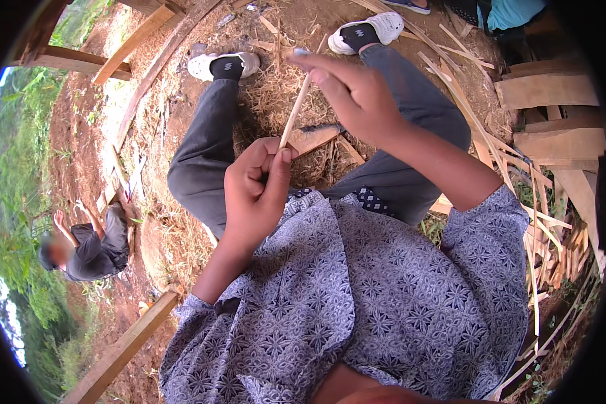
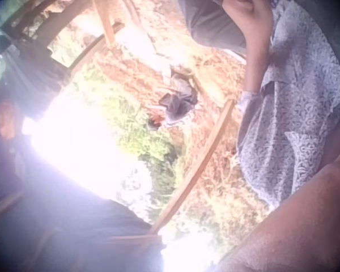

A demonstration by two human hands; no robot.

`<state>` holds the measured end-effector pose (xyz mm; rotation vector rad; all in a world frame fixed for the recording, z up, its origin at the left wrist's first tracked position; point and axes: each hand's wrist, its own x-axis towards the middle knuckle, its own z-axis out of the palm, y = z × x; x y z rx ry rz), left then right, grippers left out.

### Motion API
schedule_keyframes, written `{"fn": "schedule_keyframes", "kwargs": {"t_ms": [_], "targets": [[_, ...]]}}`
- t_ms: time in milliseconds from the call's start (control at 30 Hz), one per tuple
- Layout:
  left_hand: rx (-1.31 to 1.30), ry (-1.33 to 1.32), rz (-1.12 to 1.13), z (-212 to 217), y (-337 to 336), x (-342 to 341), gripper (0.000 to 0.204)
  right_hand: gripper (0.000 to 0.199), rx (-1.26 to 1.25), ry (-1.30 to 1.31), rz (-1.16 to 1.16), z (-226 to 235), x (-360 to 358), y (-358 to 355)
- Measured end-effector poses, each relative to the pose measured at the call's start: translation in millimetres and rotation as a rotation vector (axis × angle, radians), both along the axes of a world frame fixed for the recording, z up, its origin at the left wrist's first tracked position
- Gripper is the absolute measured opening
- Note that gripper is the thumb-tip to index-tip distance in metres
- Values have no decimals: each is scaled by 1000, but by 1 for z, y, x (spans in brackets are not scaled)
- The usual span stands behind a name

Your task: The person sits on the ground and uses a knife to shave and shape a thin wooden stick. They repeatedly rotate the stick and scrape it against a small wooden block to refine its edges and surface.

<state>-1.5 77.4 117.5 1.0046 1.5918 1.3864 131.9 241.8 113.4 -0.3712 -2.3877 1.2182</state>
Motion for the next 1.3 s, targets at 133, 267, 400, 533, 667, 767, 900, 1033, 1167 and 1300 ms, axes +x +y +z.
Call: {"fn": "schedule_keyframes", "kwargs": {"t_ms": [133,267,400,533,667,767,900,1033,1167,1300], "targets": [[-15,38,4,-3,0,-1,12,34,0,30,-27,-12,-3,18],[-35,55,13,0,0,2,13,34,-91,-179,-41,15,-1,9],[-42,140,-18,-4,-3,-1,13,32,128,149,-59,-18,-9,20],[-33,54,-16,4,0,1,14,32,62,15,-115,-7,-3,21],[8,121,-11,-5,0,-2,13,31,118,104,-66,-13,-6,21],[4,93,13,6,2,1,11,31,124,167,-129,-20,-7,21],[82,98,24,-11,5,-2,11,34,-21,18,78,-5,-2,-2],[0,38,-8,6,5,1,14,31,59,178,-220,-4,-13,42],[8,8,-4,-1,12,0,21,30,25,159,-38,-12,-7,-1],[-13,-105,-17,1,6,3,30,30,83,72,-216,-11,-12,40]]}}
